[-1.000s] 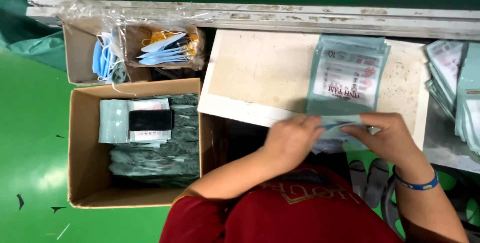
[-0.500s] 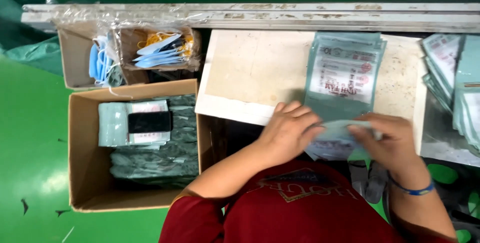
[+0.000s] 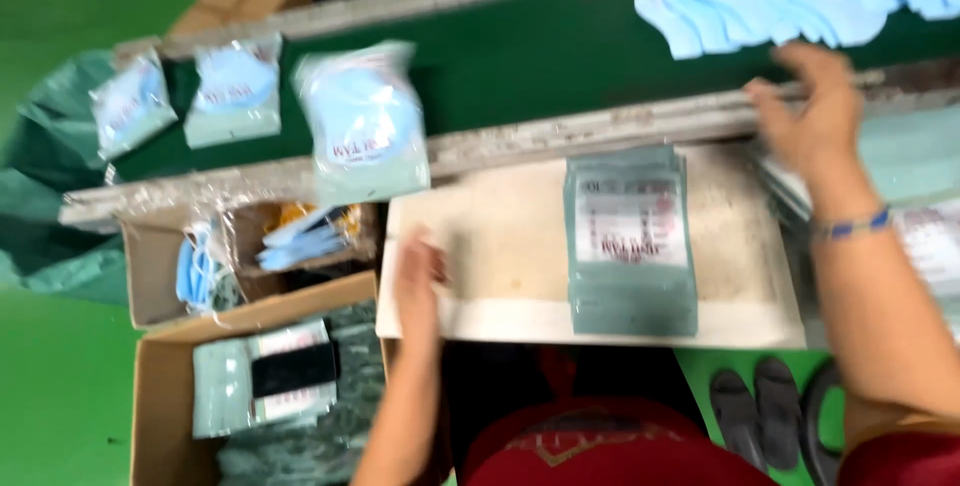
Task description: The person repeatedly picks light blue face masks from a conveyor belt, places them into clear plastic bags, and sets the sealed packages aside. The person works continuously at a table with boxes of supplies and a coworker visible in the background.
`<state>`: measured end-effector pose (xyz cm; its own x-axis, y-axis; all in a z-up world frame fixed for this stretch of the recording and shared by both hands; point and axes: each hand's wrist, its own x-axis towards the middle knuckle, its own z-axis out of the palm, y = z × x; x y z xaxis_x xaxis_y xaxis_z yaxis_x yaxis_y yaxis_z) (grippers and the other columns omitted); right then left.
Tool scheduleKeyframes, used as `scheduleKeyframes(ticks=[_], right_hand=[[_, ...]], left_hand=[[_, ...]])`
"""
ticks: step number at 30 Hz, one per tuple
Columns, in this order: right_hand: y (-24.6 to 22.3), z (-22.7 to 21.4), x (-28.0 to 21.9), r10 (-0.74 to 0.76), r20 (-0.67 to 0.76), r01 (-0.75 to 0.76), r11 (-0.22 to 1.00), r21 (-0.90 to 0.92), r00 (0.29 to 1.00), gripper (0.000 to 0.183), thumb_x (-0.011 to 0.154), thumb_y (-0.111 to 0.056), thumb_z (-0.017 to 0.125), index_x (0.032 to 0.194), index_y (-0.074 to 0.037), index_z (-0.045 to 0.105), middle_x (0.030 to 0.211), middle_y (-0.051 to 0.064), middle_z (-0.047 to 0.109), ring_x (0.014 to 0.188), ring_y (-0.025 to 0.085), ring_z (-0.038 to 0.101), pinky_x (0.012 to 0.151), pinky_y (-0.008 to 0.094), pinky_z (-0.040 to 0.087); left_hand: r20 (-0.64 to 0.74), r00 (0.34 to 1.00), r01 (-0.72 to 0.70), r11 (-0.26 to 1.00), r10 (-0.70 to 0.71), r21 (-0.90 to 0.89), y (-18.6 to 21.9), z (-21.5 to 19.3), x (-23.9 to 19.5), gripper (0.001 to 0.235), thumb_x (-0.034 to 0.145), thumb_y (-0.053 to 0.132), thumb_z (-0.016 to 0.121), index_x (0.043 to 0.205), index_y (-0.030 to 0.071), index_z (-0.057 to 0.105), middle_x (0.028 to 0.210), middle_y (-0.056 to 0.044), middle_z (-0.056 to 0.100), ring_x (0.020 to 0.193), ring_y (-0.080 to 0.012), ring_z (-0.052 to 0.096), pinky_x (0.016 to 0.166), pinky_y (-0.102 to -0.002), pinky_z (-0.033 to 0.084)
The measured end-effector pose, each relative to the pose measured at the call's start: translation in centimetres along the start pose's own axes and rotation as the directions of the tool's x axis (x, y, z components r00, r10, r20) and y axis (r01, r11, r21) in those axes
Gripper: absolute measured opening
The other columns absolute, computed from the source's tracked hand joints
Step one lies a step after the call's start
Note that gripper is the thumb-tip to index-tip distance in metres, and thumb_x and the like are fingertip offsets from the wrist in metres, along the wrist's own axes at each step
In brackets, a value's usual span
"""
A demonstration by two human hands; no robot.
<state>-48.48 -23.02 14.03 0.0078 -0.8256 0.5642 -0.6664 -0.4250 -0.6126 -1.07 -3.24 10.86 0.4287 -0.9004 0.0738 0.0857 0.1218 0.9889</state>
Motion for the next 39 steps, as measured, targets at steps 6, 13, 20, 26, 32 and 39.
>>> scheduleKeyframes(ticks=[6, 13, 20, 26, 32, 39], right_hand=[[17.2, 4.2, 7.9, 0.386, -0.06, -0.359, 0.774, -0.521, 0.92, 0.097, 0.1, -0.061, 0.062, 0.152, 0.017, 0.038, 0.145, 0.047, 0.041, 0.134, 0.061, 0.037, 0.109, 0.06, 0.033], [3.8, 14.2, 9.2, 0.235, 0.146, -0.092, 0.768, -0.634, 0.961, 0.075, 0.099, -0.066, 0.05, 0.134, -0.002, 0.067, 0.117, 0.028, 0.068, 0.107, 0.044, 0.063, 0.087, 0.056, 0.052], [-2.9, 17.3, 6.6, -0.002, 0.112, 0.044, 0.924, -0.379, 0.994, 0.072, 0.1, -0.066, 0.051, 0.132, -0.003, 0.066, 0.132, 0.028, 0.057, 0.127, 0.047, 0.047, 0.102, 0.058, 0.039], [-4.1, 14.8, 6.5, 0.179, 0.315, -0.159, 0.983, -0.087, 0.932, 0.053, 0.102, -0.056, 0.052, 0.126, -0.014, 0.073, 0.131, 0.012, 0.07, 0.126, 0.031, 0.062, 0.11, 0.043, 0.048], [-4.3, 13.8, 1.1, 0.369, 0.418, -0.542, 0.36, 0.759, 0.83, 0.045, 0.107, -0.036, 0.061, 0.134, 0.0, 0.065, 0.126, 0.013, 0.07, 0.112, 0.023, 0.065, 0.096, 0.037, 0.052], [-14.4, 11.3, -7.8, -0.155, 0.769, -0.58, 0.57, 0.582, 0.62, 0.075, 0.076, -0.013, 0.082, 0.144, -0.003, 0.051, 0.135, 0.008, 0.062, 0.124, 0.018, 0.058, 0.102, 0.038, 0.048]], left_hand=[[0.295, 0.947, 0.042, 0.961, -0.125, 0.273, -3.3, 2.9, 0.5, 0.033, 0.102, 0.031, 0.063, 0.122, 0.006, 0.074, 0.09, -0.001, 0.066, 0.079, -0.0079, 0.056, 0.069, -0.022, 0.048], [0.566, 0.756, -0.654, 0.398, 0.328, 0.644, 2.8, 14.6, 13.2, 0.057, 0.097, 0.046, 0.064, 0.129, -0.001, 0.066, 0.124, -0.019, 0.062, 0.114, -0.0362, 0.057, 0.095, -0.043, 0.047], [0.319, 0.947, -0.293, 0.342, -0.022, 0.893, -1.4, 25.9, 24.1, 0.095, 0.087, 0.082, 0.053, 0.126, -0.005, 0.064, 0.137, -0.025, 0.054, 0.128, -0.0395, 0.051, 0.102, -0.05, 0.041], [0.252, 0.967, -0.132, 0.757, -0.044, 0.64, -7.9, 29.6, 25.4, 0.108, 0.075, 0.046, 0.079, 0.159, 0.0, 0.03, 0.128, -0.025, 0.067, 0.116, -0.0425, 0.065, 0.098, -0.048, 0.053], [0.616, 0.728, -0.361, 0.932, 0.299, -0.026, -0.7, 20.7, 15.5, 0.101, 0.075, 0.018, 0.093, 0.154, -0.001, 0.033, 0.144, -0.019, 0.056, 0.133, -0.0257, 0.054, 0.111, -0.042, 0.045], [0.612, 0.79, -0.323, 0.855, 0.008, 0.406, 6.8, 4.9, 3.3, 0.092, 0.082, 0.02, 0.085, 0.16, 0.014, 0.038, 0.135, -0.01, 0.069, 0.133, -0.0251, 0.062, 0.118, -0.042, 0.046]])
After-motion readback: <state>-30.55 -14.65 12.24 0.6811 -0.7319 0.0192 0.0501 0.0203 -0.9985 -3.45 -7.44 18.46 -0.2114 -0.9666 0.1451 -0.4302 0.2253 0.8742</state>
